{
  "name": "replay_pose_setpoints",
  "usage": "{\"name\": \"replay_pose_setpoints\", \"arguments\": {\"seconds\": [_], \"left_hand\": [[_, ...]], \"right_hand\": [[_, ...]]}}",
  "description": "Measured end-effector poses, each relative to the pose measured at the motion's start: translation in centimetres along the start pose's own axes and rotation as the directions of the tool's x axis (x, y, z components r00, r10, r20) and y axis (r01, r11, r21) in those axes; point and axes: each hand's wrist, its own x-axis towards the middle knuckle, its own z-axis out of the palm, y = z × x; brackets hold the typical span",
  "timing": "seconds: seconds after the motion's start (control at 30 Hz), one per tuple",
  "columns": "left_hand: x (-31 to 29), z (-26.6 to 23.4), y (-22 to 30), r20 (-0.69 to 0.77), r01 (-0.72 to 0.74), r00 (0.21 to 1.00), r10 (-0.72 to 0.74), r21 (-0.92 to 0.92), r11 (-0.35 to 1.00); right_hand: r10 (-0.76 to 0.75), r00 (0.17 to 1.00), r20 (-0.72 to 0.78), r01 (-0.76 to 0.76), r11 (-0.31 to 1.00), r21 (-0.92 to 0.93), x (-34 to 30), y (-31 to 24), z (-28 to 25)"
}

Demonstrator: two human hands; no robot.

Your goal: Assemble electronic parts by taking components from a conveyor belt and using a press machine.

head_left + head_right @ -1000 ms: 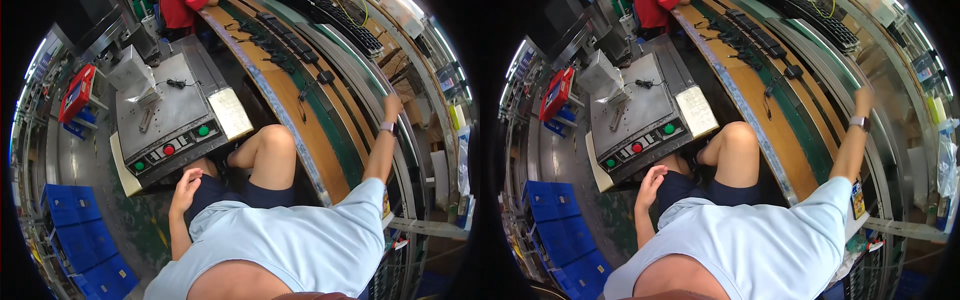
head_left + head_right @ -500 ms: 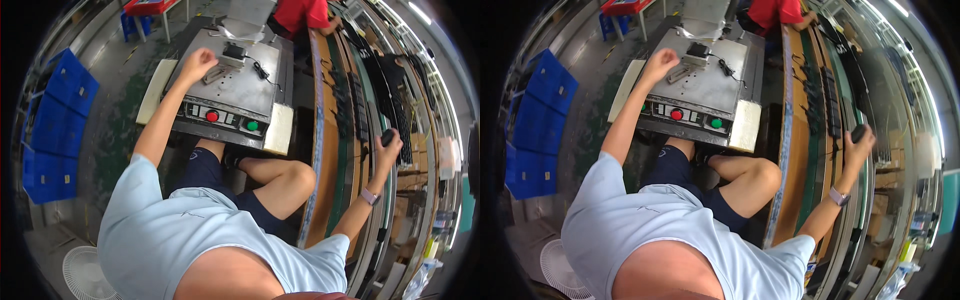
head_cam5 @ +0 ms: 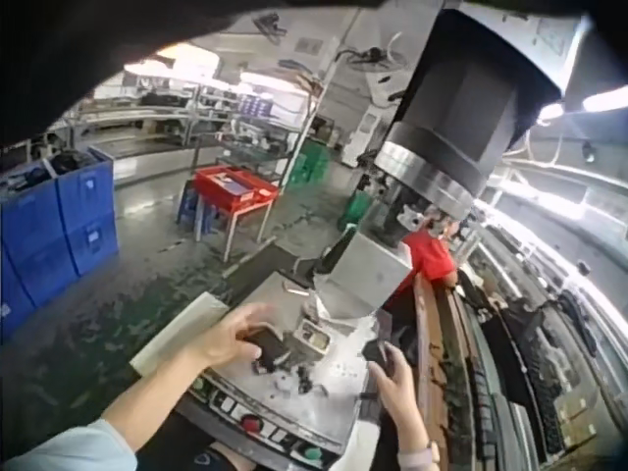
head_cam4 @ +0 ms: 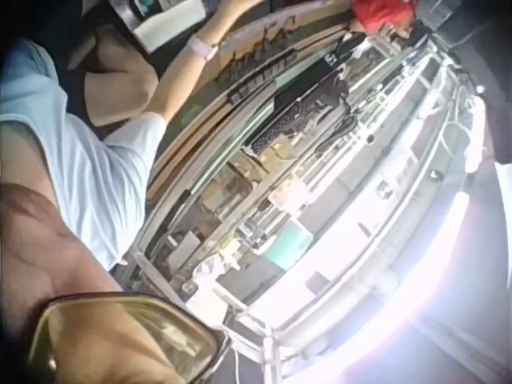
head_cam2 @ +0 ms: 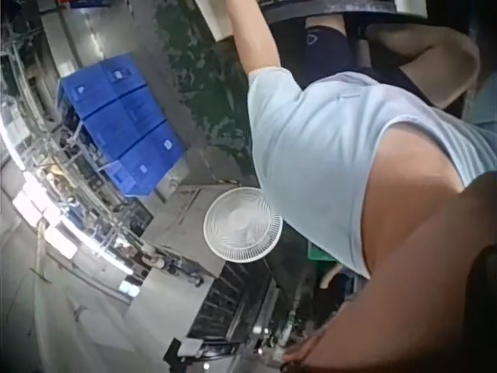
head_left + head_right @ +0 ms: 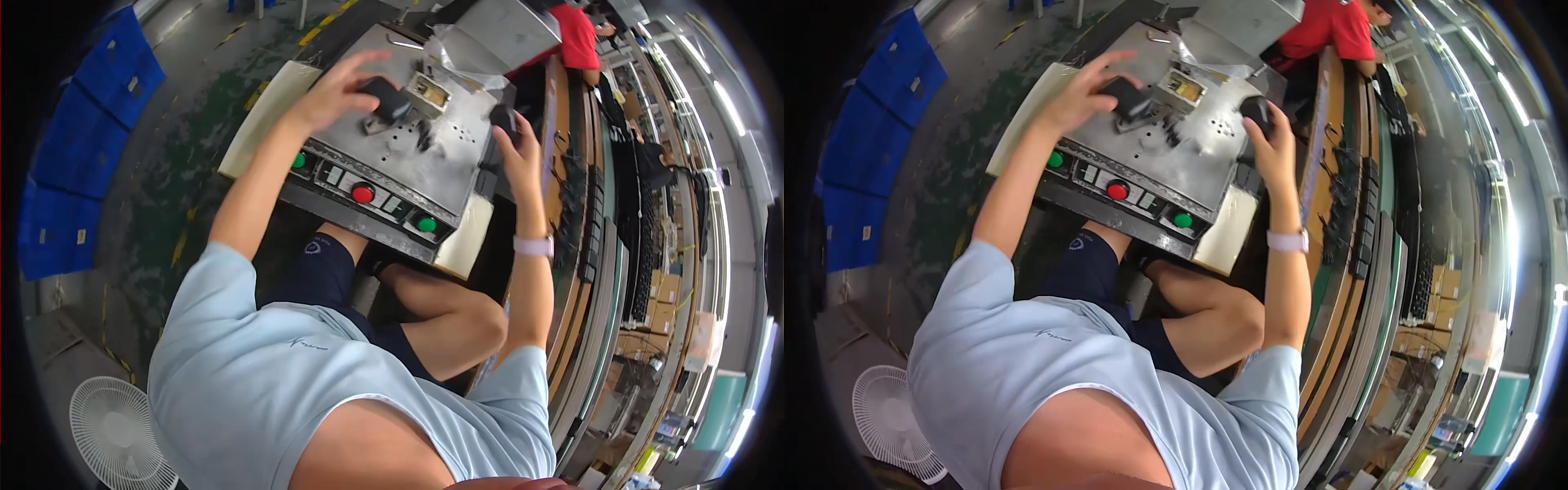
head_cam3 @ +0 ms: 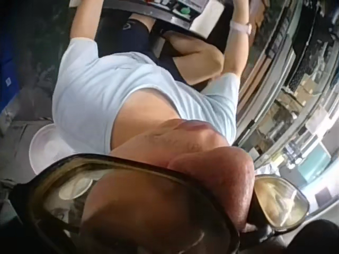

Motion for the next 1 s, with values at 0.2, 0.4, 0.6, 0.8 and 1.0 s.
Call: {"name": "replay_pose_setpoints", "arguments": {"seconds": [0.2, 0.4, 0.6, 0.8, 1.0], "left_hand": [[-14.8, 7.6, 3.6, -0.462, -0.180, 0.872, -0.164, -0.613, 0.769], [-18.2, 6.4, -0.3, -0.747, 0.160, 0.627, -0.221, -0.154, 0.975], [-17.5, 3.2, -2.3, -0.563, 0.289, 0.811, 0.159, 0.621, 0.728], [-11.0, 9.0, 0.8, -0.303, 0.106, 0.951, 0.059, 0.499, 0.860], [-8.6, 17.6, 3.8, 0.024, -0.020, 1.000, 0.011, 0.391, 0.920]], "right_hand": [[-0.387, 0.854, 0.347, 0.513, 0.733, -0.446, 5.3, -1.1, 9.5], [-0.149, 0.808, 0.570, 0.523, 0.626, -0.579, 4.7, -4.3, 7.8], [0.239, 0.701, 0.672, 0.494, 0.517, -0.699, -8.6, -5.4, 4.9], [-0.305, 0.827, 0.473, 0.384, 0.920, -0.078, -12.8, -9.1, 7.0], [-0.023, 0.904, 0.427, -0.307, 0.659, 0.686, -15.0, -11.3, 0.1]]}}
